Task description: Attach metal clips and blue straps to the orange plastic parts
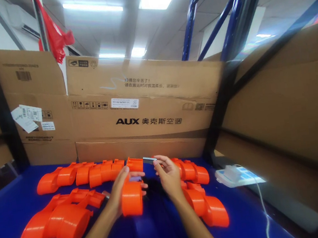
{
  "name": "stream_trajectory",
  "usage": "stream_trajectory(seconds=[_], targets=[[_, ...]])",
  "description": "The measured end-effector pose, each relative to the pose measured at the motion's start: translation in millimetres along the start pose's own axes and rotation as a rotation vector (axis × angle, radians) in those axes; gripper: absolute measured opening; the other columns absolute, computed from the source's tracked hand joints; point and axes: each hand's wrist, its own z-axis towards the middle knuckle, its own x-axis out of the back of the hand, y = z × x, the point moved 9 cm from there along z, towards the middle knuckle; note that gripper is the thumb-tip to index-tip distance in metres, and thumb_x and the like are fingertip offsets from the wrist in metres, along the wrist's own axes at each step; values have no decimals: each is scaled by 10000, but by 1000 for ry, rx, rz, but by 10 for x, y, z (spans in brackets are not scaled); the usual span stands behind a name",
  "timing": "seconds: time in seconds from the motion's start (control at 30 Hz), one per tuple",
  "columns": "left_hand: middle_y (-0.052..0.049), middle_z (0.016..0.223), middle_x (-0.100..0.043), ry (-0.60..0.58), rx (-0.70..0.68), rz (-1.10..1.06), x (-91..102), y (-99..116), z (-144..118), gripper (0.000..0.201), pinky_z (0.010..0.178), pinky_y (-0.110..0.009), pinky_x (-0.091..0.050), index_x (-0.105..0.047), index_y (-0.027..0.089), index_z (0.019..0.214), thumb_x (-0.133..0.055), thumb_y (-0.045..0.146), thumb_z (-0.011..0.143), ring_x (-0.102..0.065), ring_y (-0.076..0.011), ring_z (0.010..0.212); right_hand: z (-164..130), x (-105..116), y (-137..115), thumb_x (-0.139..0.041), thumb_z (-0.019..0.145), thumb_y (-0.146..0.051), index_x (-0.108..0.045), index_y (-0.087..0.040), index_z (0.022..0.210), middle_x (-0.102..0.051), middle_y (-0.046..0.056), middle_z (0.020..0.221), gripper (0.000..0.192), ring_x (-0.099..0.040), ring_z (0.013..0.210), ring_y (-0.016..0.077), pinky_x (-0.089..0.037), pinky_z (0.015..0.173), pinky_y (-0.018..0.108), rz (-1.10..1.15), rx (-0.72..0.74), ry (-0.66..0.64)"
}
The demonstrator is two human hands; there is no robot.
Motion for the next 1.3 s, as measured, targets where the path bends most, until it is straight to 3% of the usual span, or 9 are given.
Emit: stream_trajectory(seconds=[0.27, 0.6, 0.83, 1.13, 1.3], targets=[[-216, 1050, -733, 28, -41, -2, -20, 26, -25, 524, 738, -426, -608, -703, 109, 1054, -591, 584, 864, -744, -332, 874, 2, -12, 5, -732, 798, -463, -677, -188, 1031, -696, 46, 792, 365, -620, 675, 165, -466, 516, 235, -9, 23, -2], [-204, 962, -745, 70, -85, 44, -81, 97, -79, 536, 660, -403, -592, -648, 116, 1076, -607, 599, 847, -736, -278, 676, -49, -43, -22, -726, 807, -456, -669, -198, 1057, -701, 42, 816, 364, -611, 646, 158, -475, 527, 251, 7, 25, 0], [-191, 1124, -715, 63, -143, -27, -122, 127, -111, 449, 647, -397, -597, -614, 164, 1069, -687, 531, 820, -750, -301, 755, -50, -37, -30, -712, 821, -460, -661, -196, 1058, -712, 50, 829, 359, -622, 661, 167, -475, 528, 254, 19, 23, 9], [-179, 1214, -686, 0, -99, -78, -168, 71, -127, 459, 700, -390, -614, -567, 187, 1145, -717, 476, 823, -753, -297, 833, -17, 9, 13, -705, 839, -435, -644, -194, 1072, -739, 62, 909, 341, -681, 847, 202, -527, 776, 323, 45, 40, 39], [-182, 1267, -657, 3, -94, -52, -167, 68, -132, 510, 703, -391, -617, -537, 195, 1199, -703, 502, 828, -751, -301, 852, -37, 18, -23, -685, 862, -428, -644, -196, 1076, -734, 65, 922, 318, -679, 856, 203, -521, 801, 331, 7, 77, 55]])
